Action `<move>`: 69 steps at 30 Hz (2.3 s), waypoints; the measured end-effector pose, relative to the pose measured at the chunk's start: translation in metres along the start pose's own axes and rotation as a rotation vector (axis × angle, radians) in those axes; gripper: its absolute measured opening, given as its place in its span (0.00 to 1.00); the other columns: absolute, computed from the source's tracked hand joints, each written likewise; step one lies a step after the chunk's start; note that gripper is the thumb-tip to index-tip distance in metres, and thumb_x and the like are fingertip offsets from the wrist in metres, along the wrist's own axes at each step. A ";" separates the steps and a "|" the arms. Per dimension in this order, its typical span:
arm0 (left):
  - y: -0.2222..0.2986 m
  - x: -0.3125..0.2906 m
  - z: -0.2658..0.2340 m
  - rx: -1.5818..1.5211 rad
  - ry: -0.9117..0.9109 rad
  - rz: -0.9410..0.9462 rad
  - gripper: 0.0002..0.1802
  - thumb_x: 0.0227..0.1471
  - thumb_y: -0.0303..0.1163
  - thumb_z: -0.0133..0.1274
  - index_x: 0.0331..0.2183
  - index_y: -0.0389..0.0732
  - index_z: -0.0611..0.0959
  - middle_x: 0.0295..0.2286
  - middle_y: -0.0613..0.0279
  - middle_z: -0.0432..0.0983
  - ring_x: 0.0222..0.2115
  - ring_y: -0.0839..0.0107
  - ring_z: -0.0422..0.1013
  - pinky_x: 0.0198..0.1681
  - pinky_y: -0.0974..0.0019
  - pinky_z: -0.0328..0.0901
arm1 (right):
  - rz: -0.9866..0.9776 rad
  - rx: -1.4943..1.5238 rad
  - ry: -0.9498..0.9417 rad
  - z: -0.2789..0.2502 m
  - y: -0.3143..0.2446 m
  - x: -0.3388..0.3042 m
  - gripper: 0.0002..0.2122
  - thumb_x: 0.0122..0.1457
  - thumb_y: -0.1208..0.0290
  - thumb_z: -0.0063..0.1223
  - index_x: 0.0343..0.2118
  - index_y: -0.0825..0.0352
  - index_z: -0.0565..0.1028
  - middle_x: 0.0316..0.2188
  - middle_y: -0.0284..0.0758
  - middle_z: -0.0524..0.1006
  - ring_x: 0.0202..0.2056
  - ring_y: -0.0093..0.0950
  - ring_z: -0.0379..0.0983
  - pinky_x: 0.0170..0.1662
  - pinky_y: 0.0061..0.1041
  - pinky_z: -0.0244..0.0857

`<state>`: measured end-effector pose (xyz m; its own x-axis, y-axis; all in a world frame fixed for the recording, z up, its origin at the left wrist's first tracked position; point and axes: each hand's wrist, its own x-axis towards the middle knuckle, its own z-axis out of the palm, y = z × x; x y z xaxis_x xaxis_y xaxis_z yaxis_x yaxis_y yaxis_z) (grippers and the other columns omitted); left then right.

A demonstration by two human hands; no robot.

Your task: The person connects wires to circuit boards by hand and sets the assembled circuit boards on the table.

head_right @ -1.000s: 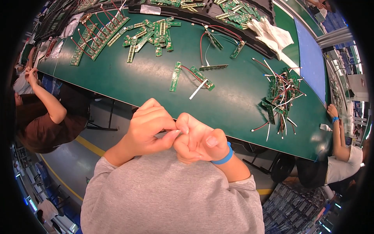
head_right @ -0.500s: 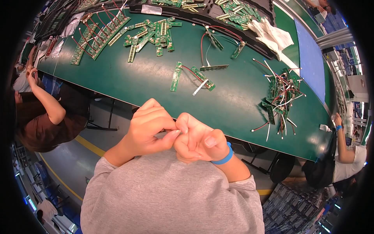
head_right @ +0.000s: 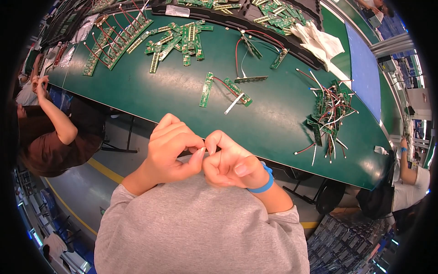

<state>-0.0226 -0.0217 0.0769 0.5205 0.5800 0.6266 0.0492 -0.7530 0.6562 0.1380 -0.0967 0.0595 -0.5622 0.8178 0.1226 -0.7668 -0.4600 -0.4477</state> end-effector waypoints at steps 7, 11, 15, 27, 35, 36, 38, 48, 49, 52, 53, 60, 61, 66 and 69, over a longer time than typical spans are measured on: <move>0.000 -0.002 -0.001 0.060 -0.038 -0.002 0.09 0.29 0.23 0.55 0.19 0.43 0.73 0.14 0.69 0.64 0.14 0.73 0.61 0.22 0.69 0.50 | 0.015 -0.231 0.151 0.003 0.000 -0.003 0.22 0.43 0.63 0.47 0.40 0.62 0.53 0.16 0.33 0.63 0.16 0.17 0.52 0.21 0.16 0.46; 0.001 -0.002 -0.002 0.077 -0.052 -0.002 0.09 0.29 0.23 0.55 0.19 0.43 0.73 0.14 0.69 0.64 0.14 0.73 0.61 0.22 0.69 0.50 | 0.004 -0.293 0.178 0.009 -0.001 -0.002 0.22 0.43 0.66 0.48 0.40 0.62 0.52 0.17 0.32 0.63 0.17 0.17 0.53 0.23 0.15 0.47; 0.001 -0.002 -0.003 0.102 -0.053 0.010 0.09 0.29 0.23 0.55 0.19 0.42 0.73 0.14 0.69 0.65 0.14 0.72 0.61 0.22 0.69 0.50 | 0.012 -0.351 0.246 0.011 -0.001 -0.003 0.22 0.44 0.72 0.49 0.40 0.63 0.52 0.19 0.30 0.62 0.20 0.17 0.53 0.24 0.15 0.47; -0.002 -0.004 -0.002 0.125 -0.071 0.055 0.11 0.25 0.23 0.54 0.13 0.43 0.67 0.14 0.68 0.57 0.15 0.71 0.56 0.23 0.68 0.50 | 0.062 -0.434 0.276 0.015 0.000 -0.003 0.22 0.45 0.78 0.49 0.41 0.64 0.52 0.21 0.30 0.63 0.21 0.16 0.55 0.26 0.16 0.50; -0.002 -0.005 -0.002 0.058 -0.057 0.065 0.11 0.23 0.22 0.52 0.13 0.43 0.66 0.14 0.68 0.56 0.15 0.71 0.55 0.24 0.66 0.50 | 0.064 -0.270 0.201 0.011 0.000 -0.003 0.23 0.42 0.71 0.50 0.40 0.63 0.53 0.19 0.32 0.64 0.19 0.17 0.54 0.23 0.15 0.49; -0.001 -0.005 -0.002 0.040 -0.058 0.061 0.11 0.23 0.22 0.52 0.13 0.43 0.66 0.14 0.68 0.56 0.15 0.71 0.55 0.24 0.66 0.50 | 0.069 -0.260 0.184 0.010 0.000 -0.003 0.23 0.41 0.70 0.49 0.40 0.64 0.53 0.18 0.33 0.64 0.18 0.17 0.54 0.22 0.15 0.47; -0.002 -0.004 0.000 0.028 -0.058 0.051 0.11 0.23 0.22 0.52 0.13 0.43 0.66 0.14 0.68 0.56 0.15 0.71 0.55 0.25 0.66 0.50 | 0.079 -0.244 0.163 0.005 -0.001 -0.003 0.23 0.41 0.69 0.49 0.40 0.64 0.53 0.17 0.33 0.64 0.17 0.17 0.53 0.21 0.15 0.46; 0.001 0.005 -0.006 -0.074 -0.156 -0.009 0.09 0.26 0.22 0.54 0.18 0.41 0.72 0.16 0.65 0.63 0.17 0.67 0.61 0.27 0.65 0.54 | -0.025 -0.112 0.124 0.007 0.000 -0.004 0.19 0.48 0.57 0.48 0.36 0.66 0.60 0.16 0.31 0.62 0.15 0.17 0.51 0.18 0.16 0.46; 0.000 0.005 -0.004 -0.056 -0.173 -0.039 0.08 0.27 0.22 0.54 0.17 0.41 0.72 0.15 0.66 0.64 0.17 0.67 0.61 0.27 0.65 0.54 | -0.072 -0.096 0.141 0.003 0.001 -0.004 0.16 0.49 0.56 0.47 0.31 0.66 0.64 0.17 0.31 0.63 0.15 0.17 0.51 0.18 0.16 0.46; 0.004 0.005 0.000 -0.054 -0.139 -0.123 0.07 0.28 0.20 0.53 0.17 0.41 0.74 0.14 0.66 0.65 0.15 0.69 0.62 0.27 0.67 0.54 | -0.098 -0.083 0.119 -0.001 -0.005 0.000 0.15 0.54 0.63 0.41 0.16 0.68 0.65 0.19 0.37 0.67 0.15 0.20 0.57 0.19 0.17 0.53; 0.005 0.002 -0.002 -0.052 -0.130 -0.140 0.07 0.29 0.20 0.52 0.19 0.39 0.74 0.14 0.65 0.65 0.15 0.69 0.62 0.28 0.67 0.55 | -0.113 -0.104 0.141 0.000 -0.002 0.003 0.14 0.54 0.65 0.41 0.16 0.69 0.66 0.20 0.37 0.67 0.15 0.20 0.57 0.20 0.17 0.54; 0.004 -0.002 0.000 -0.098 -0.077 -0.253 0.09 0.33 0.17 0.49 0.25 0.36 0.75 0.17 0.62 0.69 0.20 0.68 0.63 0.30 0.67 0.57 | -0.144 -0.213 0.213 0.002 -0.007 -0.005 0.13 0.52 0.73 0.45 0.12 0.70 0.67 0.25 0.37 0.65 0.19 0.20 0.55 0.23 0.17 0.53; 0.004 -0.003 0.001 -0.113 -0.087 -0.285 0.09 0.34 0.17 0.48 0.25 0.36 0.75 0.18 0.61 0.69 0.20 0.67 0.63 0.30 0.67 0.57 | -0.123 -0.223 0.215 0.000 -0.007 -0.006 0.13 0.52 0.73 0.46 0.12 0.70 0.67 0.25 0.36 0.65 0.18 0.19 0.55 0.23 0.17 0.53; 0.003 -0.004 0.000 -0.110 -0.146 -0.269 0.05 0.39 0.17 0.47 0.25 0.33 0.73 0.20 0.60 0.68 0.23 0.71 0.63 0.27 0.72 0.58 | -0.097 -0.238 0.218 0.004 -0.009 -0.008 0.13 0.54 0.72 0.45 0.14 0.70 0.68 0.25 0.35 0.65 0.15 0.16 0.52 0.22 0.17 0.52; 0.003 -0.005 -0.003 -0.116 -0.155 -0.290 0.05 0.39 0.17 0.47 0.25 0.34 0.74 0.20 0.59 0.67 0.23 0.70 0.63 0.27 0.71 0.58 | -0.091 -0.248 0.234 0.010 -0.007 -0.004 0.12 0.55 0.72 0.43 0.16 0.69 0.67 0.21 0.33 0.65 0.14 0.16 0.50 0.21 0.17 0.51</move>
<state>-0.0278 -0.0259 0.0771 0.6233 0.7034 0.3417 0.1211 -0.5185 0.8465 0.1427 -0.0997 0.0709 -0.3868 0.9219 -0.0218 -0.6958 -0.3072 -0.6493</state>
